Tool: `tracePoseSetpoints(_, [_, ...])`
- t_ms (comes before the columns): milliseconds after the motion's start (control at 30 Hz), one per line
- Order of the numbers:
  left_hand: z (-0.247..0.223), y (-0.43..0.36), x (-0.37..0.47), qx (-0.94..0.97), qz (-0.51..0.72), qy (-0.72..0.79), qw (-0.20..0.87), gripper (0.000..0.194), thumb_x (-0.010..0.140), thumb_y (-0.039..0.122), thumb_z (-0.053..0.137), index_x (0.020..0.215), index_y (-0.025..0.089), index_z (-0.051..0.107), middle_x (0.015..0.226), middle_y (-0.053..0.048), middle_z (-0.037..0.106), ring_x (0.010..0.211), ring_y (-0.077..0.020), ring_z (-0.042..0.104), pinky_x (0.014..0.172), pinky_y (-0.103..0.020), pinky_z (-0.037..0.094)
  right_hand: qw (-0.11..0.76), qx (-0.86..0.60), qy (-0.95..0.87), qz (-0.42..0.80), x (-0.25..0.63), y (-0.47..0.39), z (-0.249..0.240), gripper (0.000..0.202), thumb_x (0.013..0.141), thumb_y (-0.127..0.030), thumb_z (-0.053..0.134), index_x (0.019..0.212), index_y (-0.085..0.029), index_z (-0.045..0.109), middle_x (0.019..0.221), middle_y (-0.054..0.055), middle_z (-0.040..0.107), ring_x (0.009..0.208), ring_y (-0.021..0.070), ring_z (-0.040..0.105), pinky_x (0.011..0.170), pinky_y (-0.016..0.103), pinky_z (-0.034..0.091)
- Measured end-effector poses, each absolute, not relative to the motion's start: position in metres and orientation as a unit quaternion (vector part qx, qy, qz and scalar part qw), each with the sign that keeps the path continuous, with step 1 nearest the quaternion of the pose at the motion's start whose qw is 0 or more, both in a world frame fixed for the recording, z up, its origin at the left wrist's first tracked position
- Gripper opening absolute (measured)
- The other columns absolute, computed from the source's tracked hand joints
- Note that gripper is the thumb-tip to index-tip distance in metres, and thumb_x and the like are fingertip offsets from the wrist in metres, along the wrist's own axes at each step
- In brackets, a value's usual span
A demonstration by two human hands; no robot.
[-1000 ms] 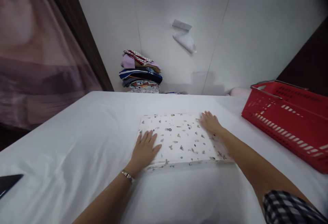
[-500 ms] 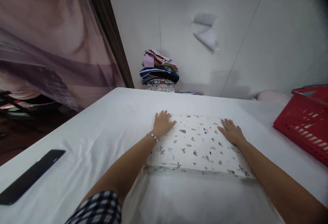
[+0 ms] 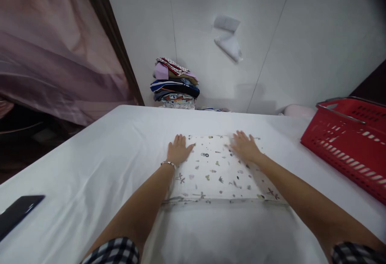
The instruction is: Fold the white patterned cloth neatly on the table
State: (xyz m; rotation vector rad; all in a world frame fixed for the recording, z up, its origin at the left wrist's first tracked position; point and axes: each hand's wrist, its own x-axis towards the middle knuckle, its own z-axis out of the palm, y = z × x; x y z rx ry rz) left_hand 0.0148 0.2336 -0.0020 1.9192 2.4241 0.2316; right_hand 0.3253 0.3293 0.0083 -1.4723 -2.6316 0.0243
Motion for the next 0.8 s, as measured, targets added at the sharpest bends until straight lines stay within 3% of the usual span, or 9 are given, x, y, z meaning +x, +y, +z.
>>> tracePoseSetpoints(167, [-0.003,0.233,0.015,0.615,0.07,0.785,0.015,0.07,0.088,0.059,0.022,0.141,0.015,0.032,0.151,-0.012,0.023,0.14,-0.0273,0.013,0.107,-0.049,0.025,0.048,-0.354,-0.931,0.073,0.24,0.318,0.014,0.072,0.089,-0.064,0.02,0.145,-0.02,0.027,0.153,0.007,0.016,0.141,0.025,0.008,0.112,0.049,0.005])
tracePoseSetpoints(467, [-0.006,0.234,0.016,0.612,0.07,0.788,0.012,0.074,0.087,0.061,0.02,0.142,0.012,0.03,0.151,-0.012,0.022,0.14,-0.0275,0.013,0.107,-0.05,0.024,-0.006,-0.38,-0.917,0.123,0.217,0.325,0.006,0.074,0.087,-0.066,0.017,0.145,-0.02,0.026,0.154,0.008,0.013,0.141,0.0264,0.008,0.111,0.048,0.006])
tracePoseSetpoints(600, [-0.007,0.234,0.017,0.609,0.065,0.79,0.0,0.072,0.088,0.059,0.02,0.142,0.013,0.031,0.151,-0.011,0.023,0.14,-0.0274,0.013,0.107,-0.049,0.026,0.007,-0.367,-0.923,0.113,0.189,0.315,0.012,0.076,0.088,-0.064,0.013,0.146,-0.017,0.022,0.154,0.007,0.01,0.141,0.0251,0.002,0.111,0.047,0.0])
tracePoseSetpoints(800, [-0.008,0.234,0.016,0.612,0.065,0.788,-0.016,0.069,0.089,0.056,0.024,0.141,0.012,0.032,0.15,-0.012,0.024,0.14,-0.0275,0.014,0.106,-0.049,0.027,0.012,-0.347,-0.931,0.113,0.168,0.308,-0.003,0.073,0.089,-0.061,0.015,0.147,-0.017,0.019,0.154,0.007,0.01,0.141,0.0217,0.004,0.111,0.047,0.0])
